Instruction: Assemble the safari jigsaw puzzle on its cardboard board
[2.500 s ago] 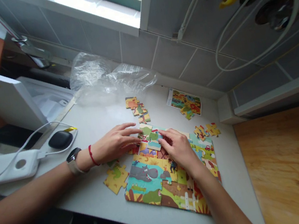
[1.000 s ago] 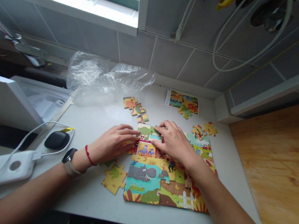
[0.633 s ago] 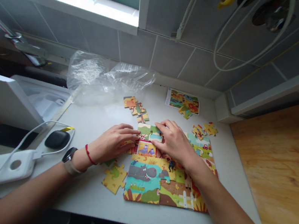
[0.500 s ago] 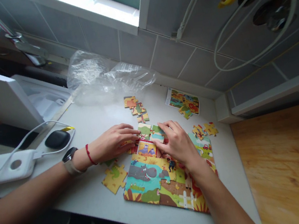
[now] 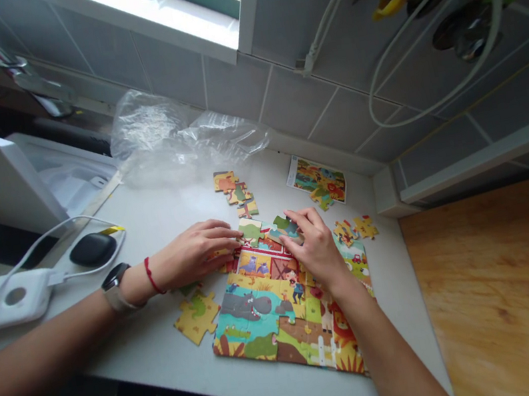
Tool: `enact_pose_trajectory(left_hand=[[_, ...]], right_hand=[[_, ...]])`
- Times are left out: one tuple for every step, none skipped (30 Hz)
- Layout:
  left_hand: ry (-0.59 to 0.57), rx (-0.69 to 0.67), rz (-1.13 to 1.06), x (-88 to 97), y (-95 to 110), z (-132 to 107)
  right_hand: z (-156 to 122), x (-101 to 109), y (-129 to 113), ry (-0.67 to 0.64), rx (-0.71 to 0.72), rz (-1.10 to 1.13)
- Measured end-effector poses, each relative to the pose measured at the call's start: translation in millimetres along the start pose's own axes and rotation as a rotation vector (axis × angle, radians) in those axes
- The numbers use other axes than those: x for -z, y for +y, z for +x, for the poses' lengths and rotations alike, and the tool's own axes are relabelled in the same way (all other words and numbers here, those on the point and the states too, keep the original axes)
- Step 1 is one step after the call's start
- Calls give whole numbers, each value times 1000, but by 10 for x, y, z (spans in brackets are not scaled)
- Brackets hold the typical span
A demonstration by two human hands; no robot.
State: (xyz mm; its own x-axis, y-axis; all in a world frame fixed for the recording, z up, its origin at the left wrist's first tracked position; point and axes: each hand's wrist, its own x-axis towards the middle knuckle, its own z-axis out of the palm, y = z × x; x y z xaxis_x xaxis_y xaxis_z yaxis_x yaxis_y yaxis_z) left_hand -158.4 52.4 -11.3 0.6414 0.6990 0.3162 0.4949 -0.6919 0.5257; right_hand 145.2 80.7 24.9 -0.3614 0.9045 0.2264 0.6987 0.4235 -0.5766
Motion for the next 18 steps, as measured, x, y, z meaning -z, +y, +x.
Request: enact_pose_trajectory(left_hand=[[-2, 1, 1, -1, -2, -1], [-8, 0, 4, -1, -3, -2], [-13, 0, 8, -1, -4, -2], [-17, 0, 12, 0, -3, -2], [-19, 0, 17, 1, 0, 0], [-19, 0, 20, 3, 3, 1], [-17, -1, 23, 6, 7, 2], [-15, -2, 24, 8, 11, 3], [-11, -4, 23, 9, 14, 4], [-7, -7, 20, 10, 15, 4], [-3, -10, 16, 10, 16, 4], [-1, -12, 13, 9, 15, 4], [-1, -14, 12, 7, 13, 3], [-4, -14, 12, 6, 10, 3], [-7, -12, 12, 4, 7, 4], [-9, -10, 12, 2, 4, 4], [-11, -9, 11, 1, 2, 4], [-10, -8, 10, -1, 0, 5]], right_hand=[[4, -17, 12, -1, -44, 46], [10, -28, 26, -4, -85, 94], [18, -30, 41, -8, -124, 144], [27, -26, 55, -14, -165, 195], [36, -16, 68, -18, -210, 247], [44, -2, 80, -19, -258, 302], [52, 15, 88, -15, -304, 359], [57, 31, 92, -10, -345, 416], [61, 45, 94, -2, -373, 468], [64, 56, 92, 5, -388, 508], [65, 62, 87, 7, -389, 532], [66, 62, 80, 5, -383, 536], [66, 58, 71, -1, -374, 528], [65, 48, 60, -9, -364, 508], [64, 34, 47, -12, -355, 480], [61, 17, 30, -11, -352, 448], [56, -1, 8, -2, -355, 419], [48, -20, -19, 11, -365, 391]])
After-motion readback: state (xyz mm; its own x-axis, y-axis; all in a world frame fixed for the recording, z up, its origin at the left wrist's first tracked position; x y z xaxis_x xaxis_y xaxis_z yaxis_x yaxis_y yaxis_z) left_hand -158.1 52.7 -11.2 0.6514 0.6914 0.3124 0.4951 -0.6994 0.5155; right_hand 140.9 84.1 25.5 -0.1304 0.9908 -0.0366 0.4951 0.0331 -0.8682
